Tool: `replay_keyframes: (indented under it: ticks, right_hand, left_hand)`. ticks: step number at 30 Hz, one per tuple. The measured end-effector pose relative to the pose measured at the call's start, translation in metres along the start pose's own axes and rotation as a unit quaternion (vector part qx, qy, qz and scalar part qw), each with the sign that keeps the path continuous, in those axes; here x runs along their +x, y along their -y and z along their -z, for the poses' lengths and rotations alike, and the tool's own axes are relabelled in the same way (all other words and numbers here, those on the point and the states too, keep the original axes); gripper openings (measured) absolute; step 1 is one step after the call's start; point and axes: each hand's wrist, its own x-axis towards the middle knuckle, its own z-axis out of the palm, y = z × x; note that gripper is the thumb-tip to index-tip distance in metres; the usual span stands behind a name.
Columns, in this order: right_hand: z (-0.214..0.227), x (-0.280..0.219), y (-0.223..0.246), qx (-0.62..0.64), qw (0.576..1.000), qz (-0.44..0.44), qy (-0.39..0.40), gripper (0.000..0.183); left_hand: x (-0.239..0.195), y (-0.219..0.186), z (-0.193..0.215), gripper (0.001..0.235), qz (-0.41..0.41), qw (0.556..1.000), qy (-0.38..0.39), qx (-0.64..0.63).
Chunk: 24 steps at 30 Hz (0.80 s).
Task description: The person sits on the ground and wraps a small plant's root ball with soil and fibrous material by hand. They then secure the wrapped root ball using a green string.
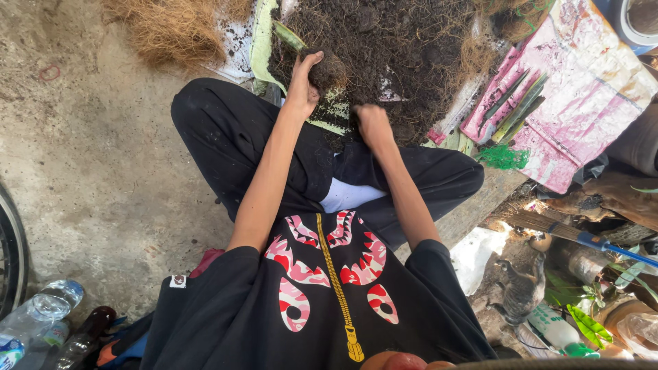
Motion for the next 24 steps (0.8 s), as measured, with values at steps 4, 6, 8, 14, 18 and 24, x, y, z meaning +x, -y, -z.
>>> replay_keyframes:
  ticks: [4,6,8,14,18,24]
  right_hand:
    - [0.057,0.016,0.018,0.264,0.948,-0.052,-0.17,0.025]
    - [0.075,0.023,0.04,0.316,0.919,-0.081,-0.22,0.026]
    - [0.082,0.029,0.062,0.31,0.91,-0.063,-0.27,0.026]
    - [0.055,0.034,0.098,0.026,0.965,0.092,-0.245,0.045]
    - [0.041,0.027,0.096,-0.067,0.981,0.061,-0.17,0.053]
    - [0.035,0.037,0.072,0.476,0.816,-0.015,-0.326,0.058]
  left_hand:
    - [0.002,0.008,0.0,0.065,0.01,0.997,0.022,-0.077]
    - [0.01,0.015,0.008,0.067,0.02,0.998,0.01,-0.056]
    - [0.022,0.027,0.017,0.064,0.023,0.995,0.047,-0.085]
    - [0.039,0.049,0.033,0.069,0.025,0.98,0.132,-0.148]
    - [0.019,0.026,0.016,0.089,0.045,0.997,0.03,-0.054]
    - [-0.009,0.002,-0.014,0.123,0.012,0.998,-0.012,0.066]
